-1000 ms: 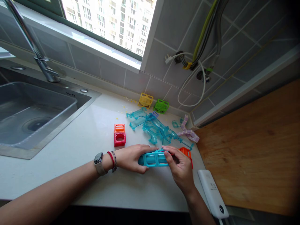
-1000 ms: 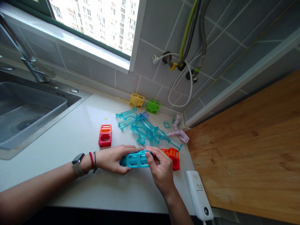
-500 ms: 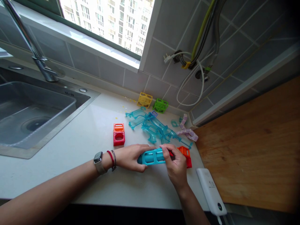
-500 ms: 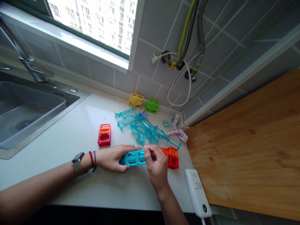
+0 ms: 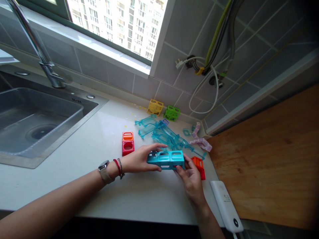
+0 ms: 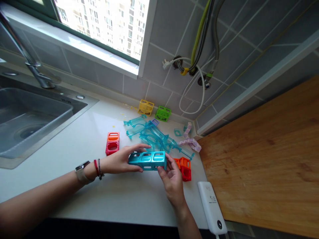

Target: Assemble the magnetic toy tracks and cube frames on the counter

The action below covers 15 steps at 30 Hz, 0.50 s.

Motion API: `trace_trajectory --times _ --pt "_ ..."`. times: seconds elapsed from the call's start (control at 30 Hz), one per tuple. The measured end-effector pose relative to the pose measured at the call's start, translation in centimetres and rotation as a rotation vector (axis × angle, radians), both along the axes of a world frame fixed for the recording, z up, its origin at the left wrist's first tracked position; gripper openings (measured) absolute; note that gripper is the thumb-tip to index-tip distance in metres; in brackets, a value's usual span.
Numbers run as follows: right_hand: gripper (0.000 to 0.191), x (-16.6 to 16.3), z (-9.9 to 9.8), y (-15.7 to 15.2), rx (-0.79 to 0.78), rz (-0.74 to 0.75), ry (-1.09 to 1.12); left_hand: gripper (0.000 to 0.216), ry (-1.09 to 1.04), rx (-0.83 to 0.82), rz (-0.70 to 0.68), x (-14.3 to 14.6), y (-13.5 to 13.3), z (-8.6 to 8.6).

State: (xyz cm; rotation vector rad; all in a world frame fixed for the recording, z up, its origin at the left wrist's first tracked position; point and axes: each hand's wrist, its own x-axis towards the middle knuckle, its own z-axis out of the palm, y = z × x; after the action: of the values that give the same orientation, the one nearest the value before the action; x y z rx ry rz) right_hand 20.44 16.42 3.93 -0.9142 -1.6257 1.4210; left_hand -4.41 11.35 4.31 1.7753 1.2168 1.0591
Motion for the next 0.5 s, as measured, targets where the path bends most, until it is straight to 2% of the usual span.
trace_trajectory --times 0.1,0.2,0.37,0.5 --pt "0.057 0.3 0.0 -0.7 0.093 0.003 -0.022 0.068 0.059 0.088 0.015 0.2 -0.1 -0.1" --pt "0.055 -0.2 0.9 -1.6 0.270 0.018 -0.091 0.051 0.106 0.124 -0.010 0.8 -0.1 -0.3" --pt "0.053 -2.0 2.8 -2.4 0.587 0.124 -0.201 0.045 0.078 0.139 0.007 1.2 -0.1 -1.0" --pt "0.054 -2.3 3.0 -2.4 0.615 0.129 -0.216 0.043 0.102 0.133 0.005 1.1 -0.2 -1.1"
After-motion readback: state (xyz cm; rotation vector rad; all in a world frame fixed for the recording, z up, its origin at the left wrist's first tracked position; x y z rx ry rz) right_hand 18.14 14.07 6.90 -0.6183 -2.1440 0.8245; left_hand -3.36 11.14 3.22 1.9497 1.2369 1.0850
